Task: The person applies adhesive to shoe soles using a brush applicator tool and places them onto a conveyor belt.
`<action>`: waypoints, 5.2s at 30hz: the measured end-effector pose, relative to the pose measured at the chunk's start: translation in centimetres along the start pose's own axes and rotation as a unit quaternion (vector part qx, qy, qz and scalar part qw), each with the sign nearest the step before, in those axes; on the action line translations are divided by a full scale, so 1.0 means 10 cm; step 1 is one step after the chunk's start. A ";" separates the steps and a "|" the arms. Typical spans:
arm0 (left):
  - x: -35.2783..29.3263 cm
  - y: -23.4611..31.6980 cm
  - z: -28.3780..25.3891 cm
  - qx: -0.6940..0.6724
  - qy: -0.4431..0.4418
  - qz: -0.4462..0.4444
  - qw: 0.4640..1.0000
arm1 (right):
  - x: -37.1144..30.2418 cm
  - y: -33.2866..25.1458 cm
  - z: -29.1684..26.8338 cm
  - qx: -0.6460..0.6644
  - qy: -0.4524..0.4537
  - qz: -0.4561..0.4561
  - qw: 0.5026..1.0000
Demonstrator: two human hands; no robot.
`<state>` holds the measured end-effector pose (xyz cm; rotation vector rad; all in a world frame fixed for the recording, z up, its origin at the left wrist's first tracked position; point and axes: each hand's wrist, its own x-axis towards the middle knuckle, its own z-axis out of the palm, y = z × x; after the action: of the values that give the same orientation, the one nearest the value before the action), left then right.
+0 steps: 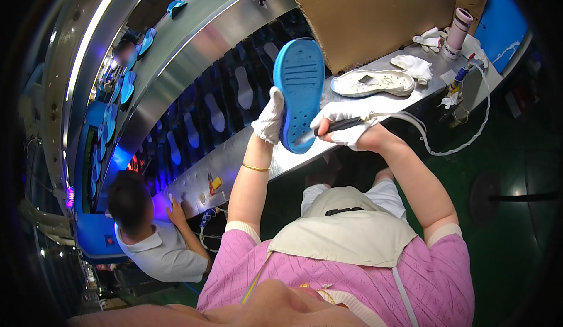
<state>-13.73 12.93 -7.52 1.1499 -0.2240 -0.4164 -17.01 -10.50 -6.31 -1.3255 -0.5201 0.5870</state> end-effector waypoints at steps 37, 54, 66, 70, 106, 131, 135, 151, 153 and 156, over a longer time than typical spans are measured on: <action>-0.33 -0.18 -0.28 -0.365 -0.001 -0.055 0.929 | 0.09 -0.02 -0.06 -0.110 0.126 -0.150 0.974; -0.43 -0.91 0.35 -0.351 0.046 0.027 0.935 | 0.13 0.26 0.01 -0.153 0.183 -0.266 0.934; -0.32 -1.12 0.06 -0.331 0.095 0.023 0.939 | 0.00 0.38 0.20 -0.171 0.181 -0.215 0.944; -0.27 -1.05 0.08 -0.376 0.054 0.064 0.923 | -0.01 0.46 0.26 -0.302 0.135 -0.206 0.921; -0.19 -0.63 0.37 -0.381 0.030 0.136 0.914 | -0.09 0.31 0.30 -0.182 0.086 -0.219 0.955; -0.23 -0.30 0.16 -0.354 0.037 0.074 0.932 | -0.25 0.18 0.30 0.147 0.034 0.021 0.988; -0.23 -0.24 0.21 -0.359 -0.015 0.056 0.932 | -0.17 0.11 0.21 -0.181 0.071 -0.203 0.960; -0.02 -0.23 -0.03 -0.116 0.112 -0.178 0.971 | -0.06 -0.11 0.09 -0.122 0.012 -0.033 0.992; 0.00 -0.22 -0.02 -0.125 0.091 -0.182 0.971 | -0.04 -0.12 0.09 -0.190 0.013 -0.033 0.981; -0.02 -0.19 0.02 -0.094 0.057 -0.182 0.977 | -0.05 -0.12 0.05 -0.230 -0.023 0.012 0.973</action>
<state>-14.35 12.15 -9.18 1.0230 0.1279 -0.6785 -17.59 -10.68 -5.02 -1.7606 -0.7081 0.5353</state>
